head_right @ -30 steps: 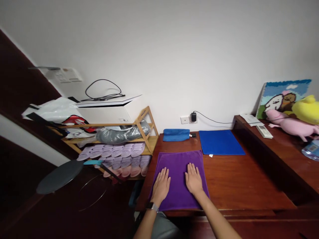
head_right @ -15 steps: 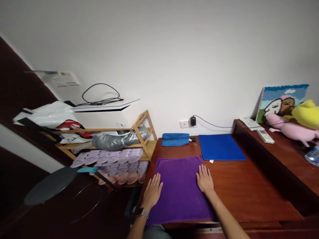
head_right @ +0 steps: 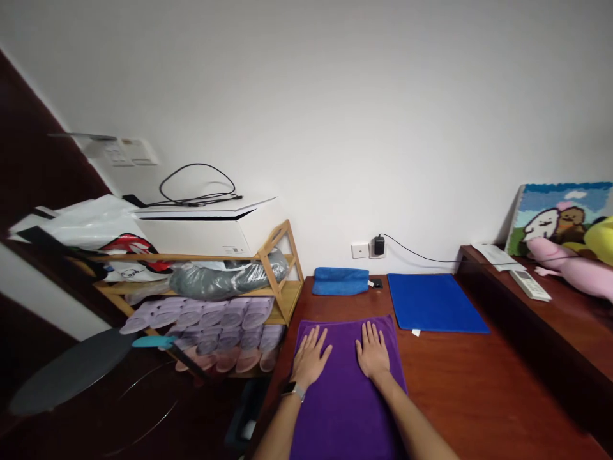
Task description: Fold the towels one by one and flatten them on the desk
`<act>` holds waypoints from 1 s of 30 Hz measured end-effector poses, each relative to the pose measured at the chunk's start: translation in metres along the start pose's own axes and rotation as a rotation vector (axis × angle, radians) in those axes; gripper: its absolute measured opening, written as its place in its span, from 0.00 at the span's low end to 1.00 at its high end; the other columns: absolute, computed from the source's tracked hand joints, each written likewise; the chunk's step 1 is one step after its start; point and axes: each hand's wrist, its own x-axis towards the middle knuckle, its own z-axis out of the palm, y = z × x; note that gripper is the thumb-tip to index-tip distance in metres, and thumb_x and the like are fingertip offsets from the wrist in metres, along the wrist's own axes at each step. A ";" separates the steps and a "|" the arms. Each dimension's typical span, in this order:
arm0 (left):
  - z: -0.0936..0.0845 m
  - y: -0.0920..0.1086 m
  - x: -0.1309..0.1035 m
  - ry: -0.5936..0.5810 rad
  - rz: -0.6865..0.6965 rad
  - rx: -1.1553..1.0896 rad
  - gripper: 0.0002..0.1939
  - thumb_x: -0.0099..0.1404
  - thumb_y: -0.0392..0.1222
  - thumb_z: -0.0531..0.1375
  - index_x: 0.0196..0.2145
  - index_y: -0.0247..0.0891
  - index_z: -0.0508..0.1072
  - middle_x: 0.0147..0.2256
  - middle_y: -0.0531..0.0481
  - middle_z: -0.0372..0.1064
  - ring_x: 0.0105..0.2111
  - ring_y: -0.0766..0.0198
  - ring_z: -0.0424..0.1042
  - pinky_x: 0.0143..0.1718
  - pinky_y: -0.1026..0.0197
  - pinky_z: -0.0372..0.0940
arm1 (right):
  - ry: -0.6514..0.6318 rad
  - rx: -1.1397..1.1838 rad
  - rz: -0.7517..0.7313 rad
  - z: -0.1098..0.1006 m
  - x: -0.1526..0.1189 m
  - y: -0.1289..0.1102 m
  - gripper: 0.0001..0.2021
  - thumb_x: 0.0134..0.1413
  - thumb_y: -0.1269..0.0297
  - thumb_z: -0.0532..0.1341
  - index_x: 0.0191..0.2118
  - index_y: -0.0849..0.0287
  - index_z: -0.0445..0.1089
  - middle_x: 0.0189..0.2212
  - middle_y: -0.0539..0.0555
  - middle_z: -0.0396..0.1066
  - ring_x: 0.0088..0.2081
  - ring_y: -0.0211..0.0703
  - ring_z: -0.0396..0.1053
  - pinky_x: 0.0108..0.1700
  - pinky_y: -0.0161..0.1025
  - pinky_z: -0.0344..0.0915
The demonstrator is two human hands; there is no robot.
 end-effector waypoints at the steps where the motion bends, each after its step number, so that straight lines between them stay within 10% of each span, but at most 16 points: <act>1: -0.001 -0.011 -0.004 0.002 -0.034 0.012 0.31 0.77 0.54 0.48 0.72 0.40 0.59 0.73 0.40 0.52 0.73 0.52 0.53 0.72 0.44 0.51 | -0.006 0.003 -0.034 -0.001 0.005 0.004 0.34 0.73 0.52 0.41 0.76 0.65 0.49 0.75 0.61 0.47 0.76 0.53 0.43 0.75 0.55 0.41; 9: -0.015 -0.007 -0.089 0.205 -0.133 0.157 0.27 0.77 0.50 0.46 0.60 0.36 0.75 0.57 0.36 0.75 0.56 0.46 0.73 0.58 0.42 0.66 | -0.174 0.071 -0.464 -0.049 0.072 -0.004 0.30 0.72 0.52 0.46 0.75 0.52 0.53 0.75 0.55 0.49 0.76 0.48 0.42 0.75 0.53 0.37; 13: -0.029 0.003 -0.112 0.218 -0.120 0.156 0.26 0.78 0.44 0.44 0.42 0.39 0.82 0.40 0.41 0.80 0.45 0.50 0.76 0.52 0.46 0.69 | -0.002 0.066 -0.308 -0.044 0.047 -0.020 0.30 0.72 0.58 0.44 0.76 0.52 0.51 0.76 0.53 0.46 0.77 0.49 0.40 0.75 0.54 0.38; 20: -0.019 -0.021 -0.117 0.072 0.106 0.018 0.29 0.78 0.52 0.48 0.73 0.49 0.57 0.73 0.48 0.54 0.72 0.53 0.56 0.69 0.44 0.60 | 0.108 0.011 0.088 0.011 -0.041 0.034 0.35 0.71 0.51 0.43 0.74 0.67 0.53 0.75 0.64 0.48 0.75 0.59 0.45 0.74 0.60 0.43; 30: 0.023 -0.026 -0.198 0.126 -0.109 0.114 0.31 0.76 0.53 0.50 0.73 0.50 0.57 0.72 0.49 0.54 0.70 0.47 0.59 0.66 0.42 0.65 | -0.044 0.092 -0.265 -0.020 0.009 0.008 0.33 0.73 0.50 0.43 0.75 0.62 0.52 0.75 0.59 0.48 0.76 0.50 0.44 0.75 0.52 0.43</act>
